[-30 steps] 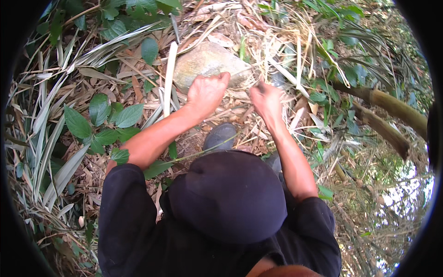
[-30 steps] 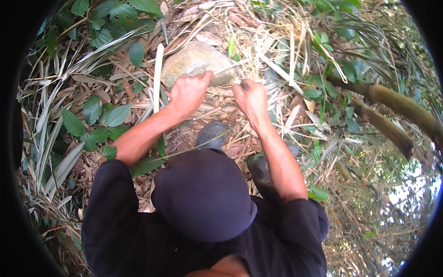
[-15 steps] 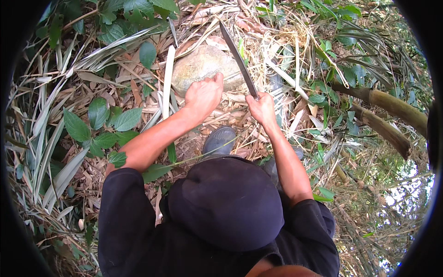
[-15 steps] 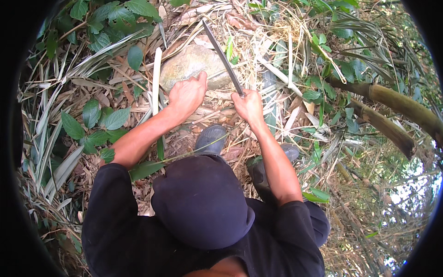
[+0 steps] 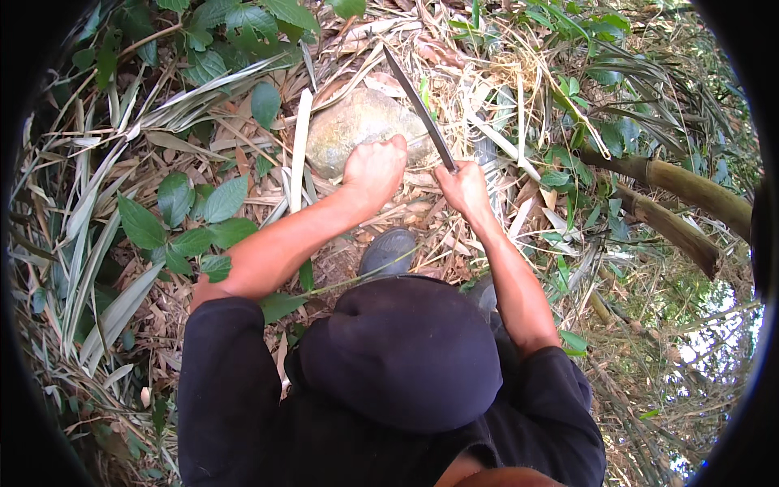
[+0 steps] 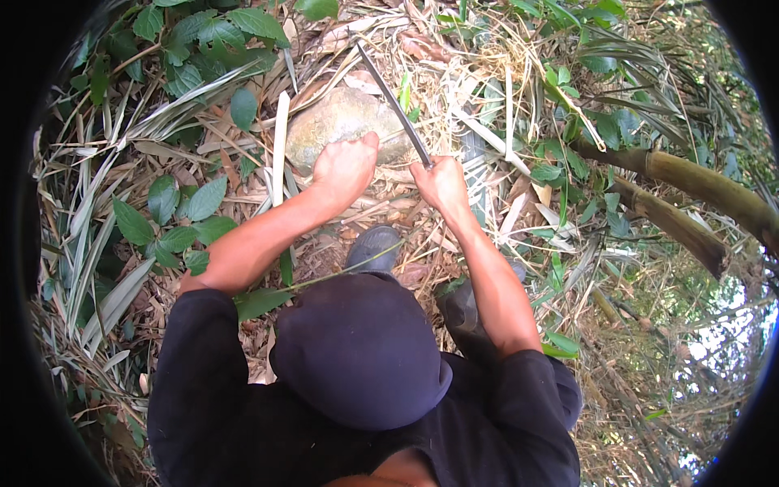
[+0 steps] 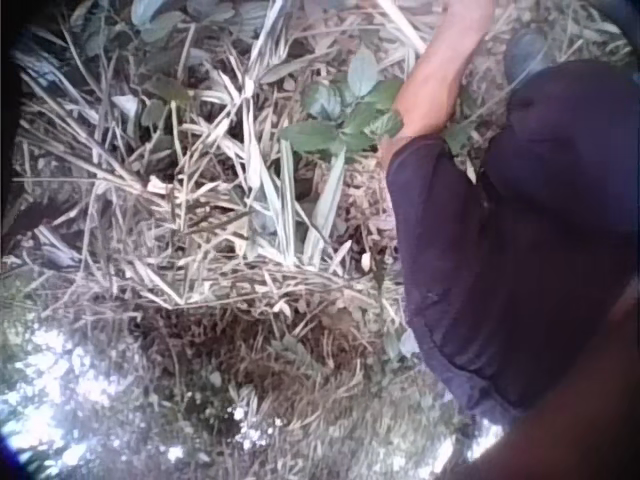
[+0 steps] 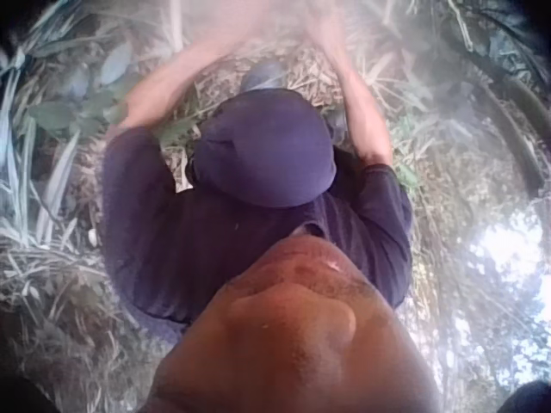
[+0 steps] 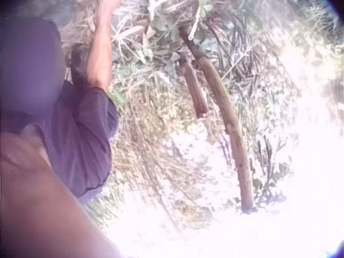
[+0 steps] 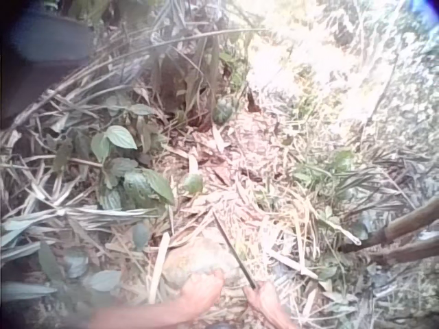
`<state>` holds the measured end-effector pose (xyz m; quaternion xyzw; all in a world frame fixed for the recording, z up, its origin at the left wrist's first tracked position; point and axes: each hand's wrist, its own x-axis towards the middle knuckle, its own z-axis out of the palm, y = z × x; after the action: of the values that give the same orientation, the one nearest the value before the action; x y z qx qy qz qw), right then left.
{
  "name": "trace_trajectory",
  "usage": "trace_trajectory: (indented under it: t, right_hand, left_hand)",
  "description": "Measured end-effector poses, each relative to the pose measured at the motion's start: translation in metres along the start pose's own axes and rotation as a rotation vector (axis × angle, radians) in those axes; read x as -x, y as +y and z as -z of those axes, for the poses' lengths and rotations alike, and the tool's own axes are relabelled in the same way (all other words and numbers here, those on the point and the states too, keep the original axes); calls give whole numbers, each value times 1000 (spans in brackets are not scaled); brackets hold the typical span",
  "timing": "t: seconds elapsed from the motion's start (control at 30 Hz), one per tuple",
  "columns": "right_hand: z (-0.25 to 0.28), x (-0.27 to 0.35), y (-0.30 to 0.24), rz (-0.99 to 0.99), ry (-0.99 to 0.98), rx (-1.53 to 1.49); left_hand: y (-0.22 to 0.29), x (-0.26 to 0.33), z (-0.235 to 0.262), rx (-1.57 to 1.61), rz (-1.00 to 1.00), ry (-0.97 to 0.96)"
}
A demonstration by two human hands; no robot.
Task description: The person sits on the forest floor and uses a machete to split a piece of bamboo into thin strips. They repeatedly strike the bamboo against a rock and use the blade to shave and separate the material.
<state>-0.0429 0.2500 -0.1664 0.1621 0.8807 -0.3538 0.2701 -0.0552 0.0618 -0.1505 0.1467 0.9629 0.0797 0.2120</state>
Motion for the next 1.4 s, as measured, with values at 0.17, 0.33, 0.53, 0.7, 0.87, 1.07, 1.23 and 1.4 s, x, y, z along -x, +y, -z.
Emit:
trace_trajectory:
  t: [0.17,0.33,0.53,0.7,0.87,1.07,1.23,1.4]
  right_hand:
    - [24,16,-32,219,100,-68]
    - [21,22,-26,656,451,-430]
    - [-3,-9,6,111,20,-6]
    - [26,24,-28,305,129,-261]
    - [-5,8,-3,259,191,-205]
    - [0,-7,15,13,-46,-93]
    - [-9,4,32,29,92,-263]
    - [-5,18,8,108,170,-242]
  left_hand:
    - [-11,0,-4,146,6,-20]
    - [-15,-6,-4,177,-48,77]
    - [-15,-6,-9,189,-55,85]
    - [-15,2,-3,217,-22,38]
    - [-12,-3,1,248,-32,48]
    - [-9,-7,10,196,33,-13]
    - [-9,4,18,196,29,-21]
    - [-17,10,8,173,21,30]
